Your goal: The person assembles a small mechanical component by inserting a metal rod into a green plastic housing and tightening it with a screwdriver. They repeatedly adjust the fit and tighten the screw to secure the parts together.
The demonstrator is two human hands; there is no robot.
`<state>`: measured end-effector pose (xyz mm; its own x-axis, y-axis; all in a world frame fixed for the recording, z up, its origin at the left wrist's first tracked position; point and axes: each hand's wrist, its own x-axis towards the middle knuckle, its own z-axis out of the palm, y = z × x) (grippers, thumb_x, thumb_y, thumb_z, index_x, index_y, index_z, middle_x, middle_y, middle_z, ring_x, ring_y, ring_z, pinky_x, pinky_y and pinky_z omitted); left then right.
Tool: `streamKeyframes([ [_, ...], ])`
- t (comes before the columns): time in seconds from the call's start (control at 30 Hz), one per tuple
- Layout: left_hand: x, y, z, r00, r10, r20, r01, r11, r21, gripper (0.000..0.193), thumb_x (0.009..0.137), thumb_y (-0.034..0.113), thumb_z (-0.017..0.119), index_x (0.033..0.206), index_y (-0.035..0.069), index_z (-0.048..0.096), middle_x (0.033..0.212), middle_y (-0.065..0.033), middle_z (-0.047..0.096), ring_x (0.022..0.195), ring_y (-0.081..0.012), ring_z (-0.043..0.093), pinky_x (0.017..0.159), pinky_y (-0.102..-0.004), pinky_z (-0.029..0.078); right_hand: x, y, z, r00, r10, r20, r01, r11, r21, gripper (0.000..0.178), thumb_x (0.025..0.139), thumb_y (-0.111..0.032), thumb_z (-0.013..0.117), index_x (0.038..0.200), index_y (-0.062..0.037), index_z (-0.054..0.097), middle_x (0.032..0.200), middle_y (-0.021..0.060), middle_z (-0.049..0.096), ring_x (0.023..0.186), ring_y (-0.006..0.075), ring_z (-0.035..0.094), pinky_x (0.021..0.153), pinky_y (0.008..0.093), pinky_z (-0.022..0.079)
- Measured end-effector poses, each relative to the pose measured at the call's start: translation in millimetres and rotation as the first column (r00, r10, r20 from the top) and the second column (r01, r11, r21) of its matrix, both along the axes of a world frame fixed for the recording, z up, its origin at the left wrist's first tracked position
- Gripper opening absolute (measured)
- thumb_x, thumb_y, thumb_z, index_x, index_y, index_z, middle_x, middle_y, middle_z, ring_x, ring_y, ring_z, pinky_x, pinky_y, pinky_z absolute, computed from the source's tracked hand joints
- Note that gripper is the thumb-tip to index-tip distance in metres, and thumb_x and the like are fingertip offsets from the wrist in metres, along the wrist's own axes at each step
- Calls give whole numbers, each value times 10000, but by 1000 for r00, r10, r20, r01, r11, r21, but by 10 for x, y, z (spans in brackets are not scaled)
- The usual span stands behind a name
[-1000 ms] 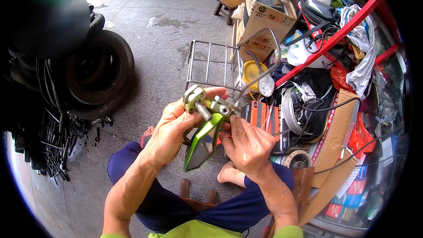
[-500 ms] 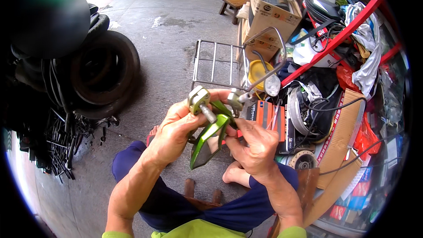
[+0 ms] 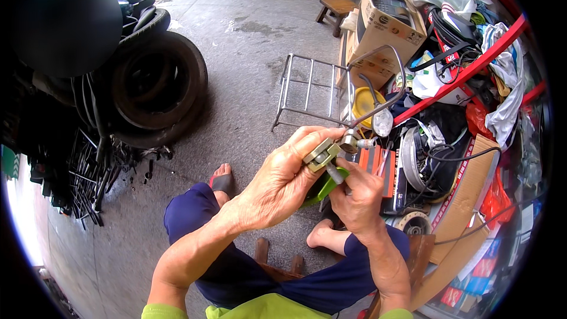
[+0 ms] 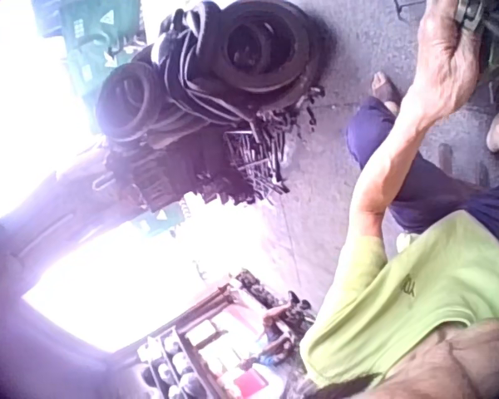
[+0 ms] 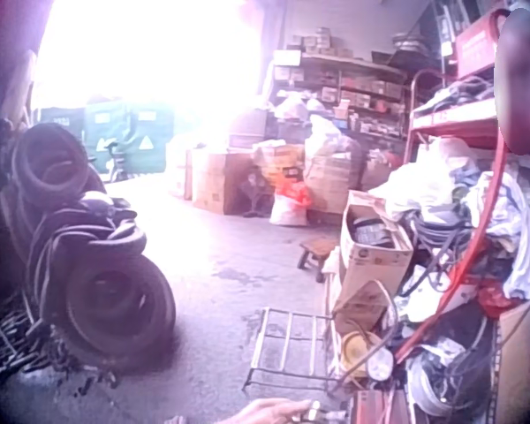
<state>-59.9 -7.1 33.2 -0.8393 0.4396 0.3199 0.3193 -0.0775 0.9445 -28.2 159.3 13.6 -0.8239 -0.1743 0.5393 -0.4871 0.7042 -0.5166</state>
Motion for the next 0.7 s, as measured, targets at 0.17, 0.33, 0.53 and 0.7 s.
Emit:
streamKeyframes([
  [0.17, 2, -25, -1, 995, -35, 89, 30, 998, 60, 371, 909, 109, 474, 1269, 21, 474, 1146, -155, 521, 1016, -248, 554, 863, -327, 430, -8, -20, 8, 1000, 15, -12, -15, 1000, 0, 242, 688, 15, 688, 915, -10, 610, 685, 97, 611, 487, 213, 585, 423, 306, 445],
  [0.33, -54, -158, 74, 853, -274, 444, 104, 923, 371, 456, 879, 173, 512, 1288, -22, 455, 1270, -155, 512, 1094, -223, 548, 931, -323, 443, 34, 19, 71, 995, 24, 95, -11, 991, -133, 158, 683, 30, 667, 833, 7, 623, 659, 91, 604, 459, 155, 554, 413, 268, 419],
  [0.53, -28, -142, 195, 682, -402, 611, -72, 794, 603, 602, 774, 231, 598, 1263, -83, 443, 1226, -263, 503, 583, -244, 645, 546, -295, 550, 62, 30, 242, 980, 69, 186, -6, 947, -322, 101, 685, 29, 625, 786, 30, 622, 627, 67, 589, 454, 71, 511, 411, 228, 391],
  [0.7, -36, -124, 194, 712, -363, 601, -65, 819, 571, 628, 766, 260, 589, 1246, -116, 437, 1246, -278, 483, 679, -258, 662, 523, -287, 556, 46, 118, 213, 962, 111, 251, -11, 929, -370, 61, 693, 31, 616, 751, 47, 608, 572, 36, 535, 426, 38, 447, 395, 213, 342],
])
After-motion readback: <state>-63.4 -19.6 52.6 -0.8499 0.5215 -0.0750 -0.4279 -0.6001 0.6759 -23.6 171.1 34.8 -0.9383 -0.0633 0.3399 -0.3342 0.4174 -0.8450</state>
